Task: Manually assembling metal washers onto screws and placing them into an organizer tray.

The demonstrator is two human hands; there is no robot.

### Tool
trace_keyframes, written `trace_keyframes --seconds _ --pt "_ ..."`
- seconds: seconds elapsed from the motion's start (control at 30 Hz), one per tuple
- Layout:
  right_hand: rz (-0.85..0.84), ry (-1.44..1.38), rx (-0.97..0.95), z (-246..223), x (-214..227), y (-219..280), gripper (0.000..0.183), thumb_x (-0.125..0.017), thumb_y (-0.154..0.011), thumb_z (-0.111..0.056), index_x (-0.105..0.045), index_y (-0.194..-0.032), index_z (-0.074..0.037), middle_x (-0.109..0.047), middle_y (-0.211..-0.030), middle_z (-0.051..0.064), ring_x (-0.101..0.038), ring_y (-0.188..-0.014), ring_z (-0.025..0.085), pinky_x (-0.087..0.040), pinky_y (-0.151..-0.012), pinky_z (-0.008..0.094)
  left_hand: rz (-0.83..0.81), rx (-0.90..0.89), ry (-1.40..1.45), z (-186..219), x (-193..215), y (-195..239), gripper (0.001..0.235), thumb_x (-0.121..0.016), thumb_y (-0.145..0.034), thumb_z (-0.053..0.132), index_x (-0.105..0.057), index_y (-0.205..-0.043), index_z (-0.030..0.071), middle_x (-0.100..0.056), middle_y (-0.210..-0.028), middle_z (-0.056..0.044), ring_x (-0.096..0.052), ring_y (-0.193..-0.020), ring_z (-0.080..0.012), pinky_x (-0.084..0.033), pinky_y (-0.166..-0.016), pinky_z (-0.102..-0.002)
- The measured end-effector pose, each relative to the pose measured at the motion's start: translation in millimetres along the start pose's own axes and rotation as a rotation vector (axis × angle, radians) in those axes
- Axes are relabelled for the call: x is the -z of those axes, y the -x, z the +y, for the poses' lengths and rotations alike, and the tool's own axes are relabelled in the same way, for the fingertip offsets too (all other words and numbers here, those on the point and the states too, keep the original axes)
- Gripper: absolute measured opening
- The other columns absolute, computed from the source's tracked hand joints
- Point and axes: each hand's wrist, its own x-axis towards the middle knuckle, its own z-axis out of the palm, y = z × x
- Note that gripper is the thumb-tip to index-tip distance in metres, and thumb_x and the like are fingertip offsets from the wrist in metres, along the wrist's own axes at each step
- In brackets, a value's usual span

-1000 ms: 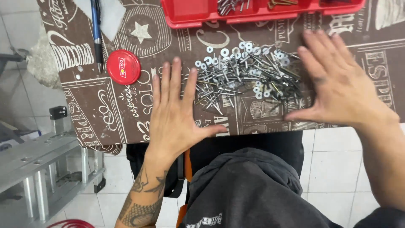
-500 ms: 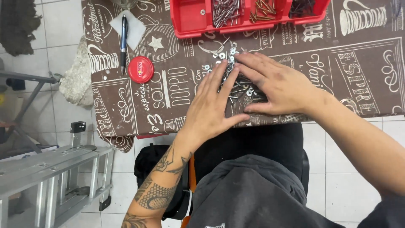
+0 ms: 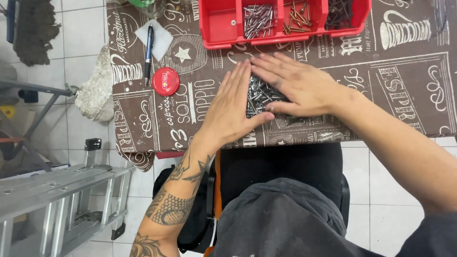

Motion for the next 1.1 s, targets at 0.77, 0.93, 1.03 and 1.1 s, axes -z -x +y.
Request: trace_keyframes --seconds 0.77,0.93,1.03,1.1 --pt "0.579 0.406 0.002 56 21 -1 0.028 -0.07 -0.102 -0.045 -0.081 -0.102 -0.02 -0.072 -0.066 -0.003 -0.07 -0.059 0.015 -0.058 -0.058 0.028 0.47 -0.125 -0.196 -46 36 -72 0.046 -0.066 -0.101 0.042 -0.06 -0.131 0.009 -0.063 -0.12 -0.008 -0.071 -0.091 -0.0246 -0.06 -0.078 -0.041" --pt "0.473 0.355 0.024 29 28 -7 0.029 -0.063 -0.1 -0.052 -0.071 -0.1 -0.024 -0.061 -0.053 -0.006 -0.063 -0.047 0.017 -0.057 -0.055 0.031 0.787 -0.3 -0.286 -62 46 -116 0.022 -0.067 -0.102 0.047 -0.07 -0.109 0.026 -0.064 -0.082 0.014 -0.067 -0.066 -0.0111 -0.051 -0.062 -0.03" --pt "0.392 0.264 0.06 31 23 -12 0.035 -0.06 -0.102 -0.052 -0.066 -0.088 -0.02 -0.057 -0.047 -0.004 -0.061 -0.041 0.019 -0.054 -0.048 0.033 0.872 -0.336 -0.32 -71 49 -120 0.022 -0.066 -0.103 0.046 -0.072 -0.093 0.028 -0.061 -0.07 0.016 -0.065 -0.062 -0.0094 -0.048 -0.062 -0.026" --pt "0.331 0.209 0.078 38 11 -13 0.035 -0.062 -0.1 -0.051 -0.065 -0.084 -0.02 -0.058 -0.048 -0.001 -0.064 -0.045 0.02 -0.055 -0.048 0.036 0.907 -0.375 -0.298 -76 51 -109 0.031 -0.069 -0.104 0.033 -0.067 -0.077 0.019 -0.049 -0.058 0.005 -0.059 -0.054 -0.0177 -0.048 -0.056 -0.028"
